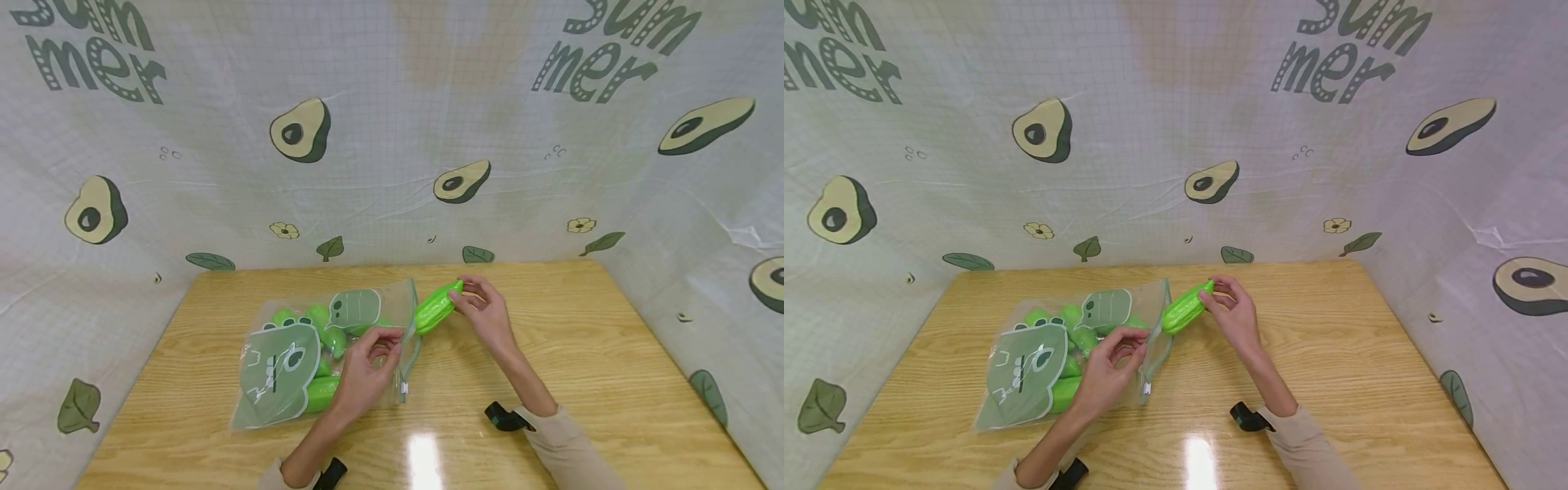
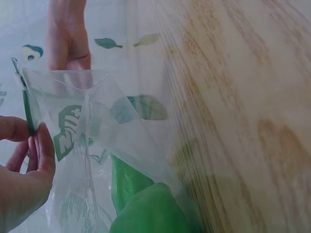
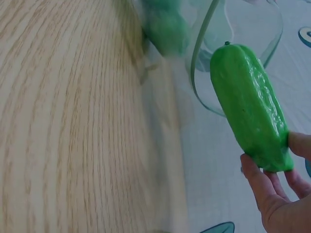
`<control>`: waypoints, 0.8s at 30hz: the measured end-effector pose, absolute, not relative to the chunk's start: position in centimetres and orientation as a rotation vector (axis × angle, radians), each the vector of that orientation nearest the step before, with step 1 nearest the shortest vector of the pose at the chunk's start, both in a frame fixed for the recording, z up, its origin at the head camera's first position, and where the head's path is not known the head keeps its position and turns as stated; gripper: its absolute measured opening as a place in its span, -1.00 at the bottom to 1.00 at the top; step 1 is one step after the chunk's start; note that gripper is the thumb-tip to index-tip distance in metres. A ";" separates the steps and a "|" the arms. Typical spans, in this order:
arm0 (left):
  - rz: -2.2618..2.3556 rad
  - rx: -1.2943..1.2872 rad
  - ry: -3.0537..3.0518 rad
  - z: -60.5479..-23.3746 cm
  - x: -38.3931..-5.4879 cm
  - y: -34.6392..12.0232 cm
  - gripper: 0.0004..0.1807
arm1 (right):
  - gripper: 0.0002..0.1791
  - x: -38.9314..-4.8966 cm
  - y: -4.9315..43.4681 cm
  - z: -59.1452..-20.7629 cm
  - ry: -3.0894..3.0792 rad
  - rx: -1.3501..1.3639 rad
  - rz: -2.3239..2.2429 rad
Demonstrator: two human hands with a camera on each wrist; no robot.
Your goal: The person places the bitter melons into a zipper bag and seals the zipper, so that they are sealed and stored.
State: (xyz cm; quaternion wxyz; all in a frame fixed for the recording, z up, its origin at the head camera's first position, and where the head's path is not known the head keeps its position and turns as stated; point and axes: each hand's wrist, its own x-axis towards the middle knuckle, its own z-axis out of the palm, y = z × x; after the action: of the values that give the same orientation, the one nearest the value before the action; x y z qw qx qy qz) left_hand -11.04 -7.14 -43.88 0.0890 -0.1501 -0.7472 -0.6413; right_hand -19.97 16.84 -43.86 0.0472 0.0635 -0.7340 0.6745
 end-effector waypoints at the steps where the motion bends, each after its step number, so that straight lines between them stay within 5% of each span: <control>1: -1.909 -0.444 -2.225 -43.9 -11.0 -7.1 -0.77 | -0.49 -19.9 16.7 -43.9 -2.239 0.195 2.060; 24: -1.912 -0.437 -2.226 -43.7 -11.0 -7.2 -0.79 | -0.50 -19.3 13.9 -44.5 -2.304 0.275 2.076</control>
State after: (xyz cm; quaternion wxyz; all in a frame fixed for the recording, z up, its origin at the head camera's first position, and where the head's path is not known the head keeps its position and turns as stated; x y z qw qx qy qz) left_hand -11.01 -7.24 -43.70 0.0873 -0.1467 -0.7474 -0.6421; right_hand -19.29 13.92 -44.45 0.0142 0.0883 -0.7400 0.6667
